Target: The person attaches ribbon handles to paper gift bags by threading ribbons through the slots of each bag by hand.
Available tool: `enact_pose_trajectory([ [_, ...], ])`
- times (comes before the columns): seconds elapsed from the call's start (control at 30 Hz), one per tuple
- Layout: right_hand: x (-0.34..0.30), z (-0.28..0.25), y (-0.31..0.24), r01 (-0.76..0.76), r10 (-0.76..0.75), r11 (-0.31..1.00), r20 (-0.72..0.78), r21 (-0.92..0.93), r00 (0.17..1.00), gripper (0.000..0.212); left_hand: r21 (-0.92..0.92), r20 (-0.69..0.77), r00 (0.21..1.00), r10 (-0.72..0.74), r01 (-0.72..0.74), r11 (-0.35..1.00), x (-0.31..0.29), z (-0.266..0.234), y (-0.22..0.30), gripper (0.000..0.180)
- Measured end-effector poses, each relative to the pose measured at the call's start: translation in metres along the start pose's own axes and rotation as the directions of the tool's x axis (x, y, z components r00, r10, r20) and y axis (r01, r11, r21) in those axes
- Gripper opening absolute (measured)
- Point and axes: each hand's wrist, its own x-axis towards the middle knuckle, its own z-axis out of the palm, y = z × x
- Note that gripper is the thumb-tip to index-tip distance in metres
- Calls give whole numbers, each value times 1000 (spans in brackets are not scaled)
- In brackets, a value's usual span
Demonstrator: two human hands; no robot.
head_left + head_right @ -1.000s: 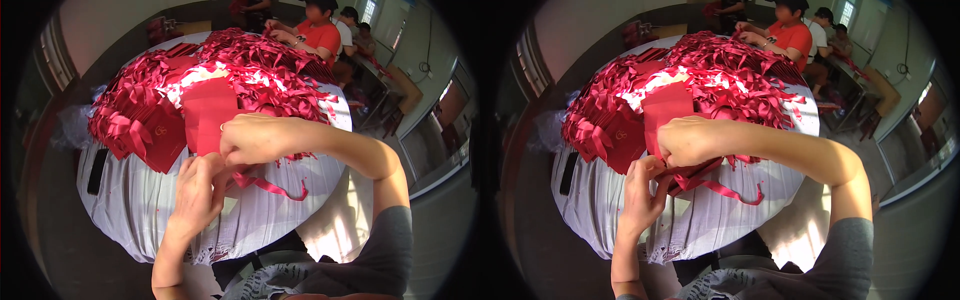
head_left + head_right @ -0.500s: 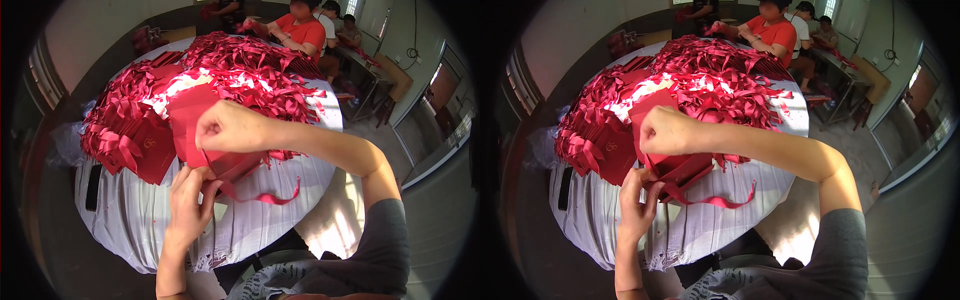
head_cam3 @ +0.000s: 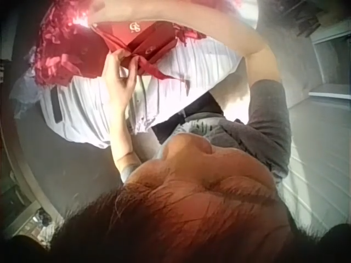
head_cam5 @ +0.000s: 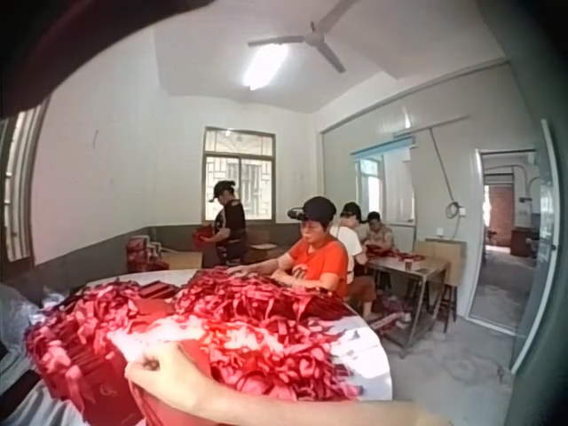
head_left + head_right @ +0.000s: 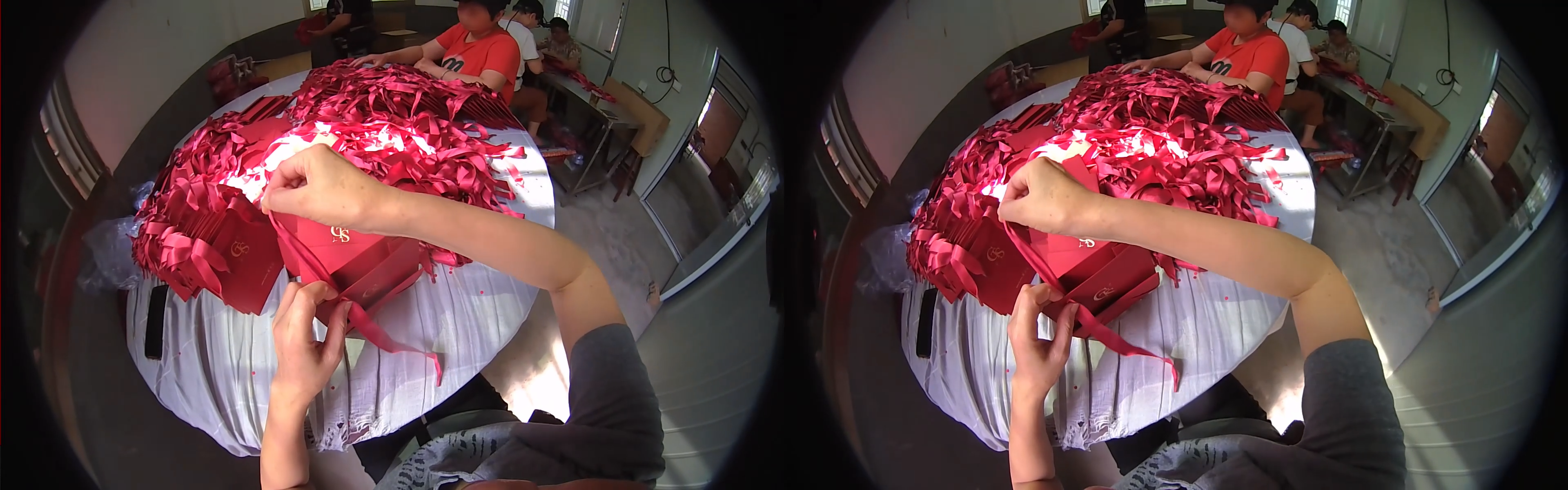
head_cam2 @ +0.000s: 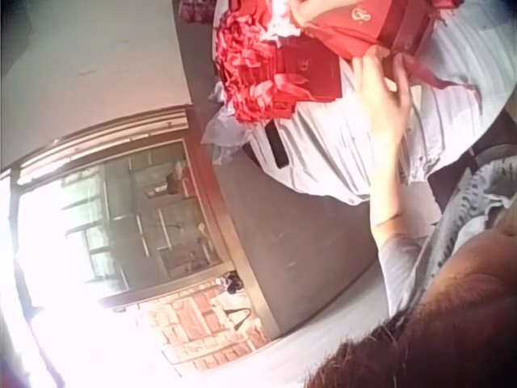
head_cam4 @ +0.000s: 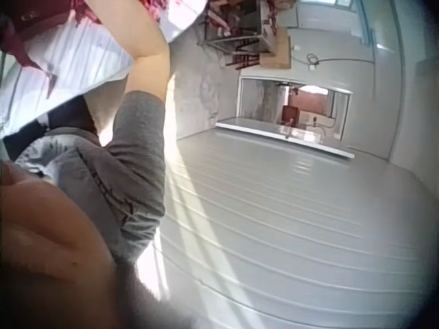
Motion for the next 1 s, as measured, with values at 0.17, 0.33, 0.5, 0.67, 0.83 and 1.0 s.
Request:
enact_pose_trajectory([
  [0.17,4,2,6,81,-81,997,-46,-4,996,17,18,-35,999,-7,7,1000,-1,0,-2,26],
  [0.33,-9,-5,-5,128,-159,972,-151,-197,976,19,6,-45,998,-46,46,999,-2,1,-9,26],
  [0.5,-83,2,-4,211,-280,905,-143,-370,949,30,-88,-125,981,-149,139,986,1,3,-22,25],
  [0.67,-121,33,28,148,-140,921,49,-361,989,28,-67,-117,986,-121,114,991,0,4,-22,24],
  [0.83,-141,16,31,-263,182,855,216,447,959,17,-73,-101,986,-136,129,989,-3,4,-20,23],
  [1.0,-173,-32,25,-433,392,889,242,149,888,13,38,-54,997,-53,55,998,7,-2,-14,39],
])
